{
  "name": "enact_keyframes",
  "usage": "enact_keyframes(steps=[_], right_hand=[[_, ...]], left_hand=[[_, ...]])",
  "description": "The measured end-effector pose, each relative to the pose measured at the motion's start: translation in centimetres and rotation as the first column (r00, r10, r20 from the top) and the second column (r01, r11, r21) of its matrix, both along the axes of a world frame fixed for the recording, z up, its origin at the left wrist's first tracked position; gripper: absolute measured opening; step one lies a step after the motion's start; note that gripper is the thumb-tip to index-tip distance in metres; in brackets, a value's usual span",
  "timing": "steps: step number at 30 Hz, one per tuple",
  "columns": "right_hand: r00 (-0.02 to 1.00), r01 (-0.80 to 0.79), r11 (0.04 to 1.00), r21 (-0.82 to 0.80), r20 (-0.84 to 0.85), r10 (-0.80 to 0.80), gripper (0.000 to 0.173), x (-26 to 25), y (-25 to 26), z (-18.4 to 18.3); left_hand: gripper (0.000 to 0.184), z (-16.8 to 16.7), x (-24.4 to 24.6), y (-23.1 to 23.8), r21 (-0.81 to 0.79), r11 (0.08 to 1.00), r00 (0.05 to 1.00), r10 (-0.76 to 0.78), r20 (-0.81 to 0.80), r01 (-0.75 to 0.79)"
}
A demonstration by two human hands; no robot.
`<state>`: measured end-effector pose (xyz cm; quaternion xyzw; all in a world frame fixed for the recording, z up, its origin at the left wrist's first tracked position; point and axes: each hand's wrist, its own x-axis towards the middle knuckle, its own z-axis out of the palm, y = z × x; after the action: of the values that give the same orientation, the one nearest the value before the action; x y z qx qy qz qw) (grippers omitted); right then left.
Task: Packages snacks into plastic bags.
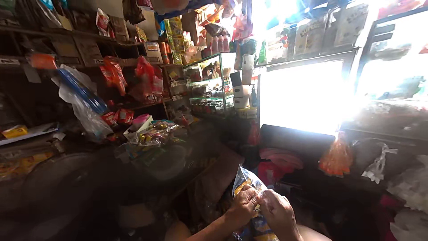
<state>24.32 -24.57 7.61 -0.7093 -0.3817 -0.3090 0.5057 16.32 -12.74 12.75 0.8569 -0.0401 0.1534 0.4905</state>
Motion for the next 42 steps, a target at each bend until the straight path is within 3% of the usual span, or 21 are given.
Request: enact_keyframes(steps=[3, 7, 10, 13, 16, 18, 22, 26, 32, 35, 38, 42], right_hand=[[1.0, -0.024, 0.999, -0.026, -0.017, 0.024, 0.025, 0.1, 0.0, -0.1], [0.934, -0.337, 0.94, 0.06, -0.109, 0.341, 0.019, 2.5, -0.7, -1.1], [0.858, -0.462, 0.875, 0.143, -0.179, 0.482, 0.017, 3.6, -1.2, -1.5], [0.831, -0.463, 0.877, 0.126, -0.283, 0.479, 0.018, 3.5, -2.2, -0.7], [0.785, -0.475, 0.863, 0.171, -0.362, 0.503, 0.015, 3.5, -2.8, 0.8], [0.723, -0.455, 0.871, 0.184, -0.495, 0.482, 0.024, 3.3, -3.2, 1.8], [0.645, -0.489, 0.842, 0.228, -0.556, 0.525, 0.034, 3.6, -3.0, 1.4], [0.607, -0.524, 0.818, 0.238, -0.569, 0.555, 0.034, 3.8, -2.7, 1.4], [0.515, -0.647, 0.714, 0.267, -0.538, 0.668, 0.037, 4.5, -3.2, 0.9], [0.557, -0.632, 0.741, 0.227, -0.531, 0.638, 0.043, 4.2, -3.1, 1.0], [0.649, -0.558, 0.813, 0.166, -0.523, 0.553, 0.034, 3.7, -2.6, 1.3], [0.632, -0.552, 0.793, 0.259, -0.49, 0.6, 0.017, 3.6, -2.2, 0.8]], left_hand=[[0.027, -0.2, 0.0, 0.3, -0.004, 1.0, 1.0, -0.03, 0.009, 0.03], [0.019, -1.7, 0.1, 1.1, -0.258, 0.966, 1.0, -0.013, 0.024, 0.019], [0.014, -2.0, 1.0, 0.9, -0.365, 0.93, 0.998, 0.055, 0.033, -0.04], [0.018, -1.0, 1.1, 0.6, -0.35, 0.935, 0.998, 0.047, -0.034, -0.056], [0.025, 0.2, 1.3, 1.5, -0.33, 0.943, 0.995, -0.073, -0.07, 0.046], [0.026, 0.8, 1.2, 2.0, -0.304, 0.951, 0.986, -0.108, -0.125, 0.066], [0.019, 1.8, 0.5, 1.1, -0.199, 0.98, 0.97, -0.038, -0.239, -0.01], [0.014, 1.3, 1.2, 0.7, -0.371, 0.92, 0.974, 0.048, -0.222, -0.129], [0.015, 1.4, 1.2, 0.9, -0.49, 0.855, 0.959, 0.028, -0.281, -0.169], [0.015, 1.4, 1.3, 0.6, -0.504, 0.846, 0.96, 0.031, -0.279, -0.174], [0.012, 1.1, 1.4, 0.4, -0.516, 0.84, 0.968, 0.044, -0.246, -0.169], [0.01, 0.7, 1.4, 0.1, -0.558, 0.809, 0.974, 0.07, -0.217, -0.183]])
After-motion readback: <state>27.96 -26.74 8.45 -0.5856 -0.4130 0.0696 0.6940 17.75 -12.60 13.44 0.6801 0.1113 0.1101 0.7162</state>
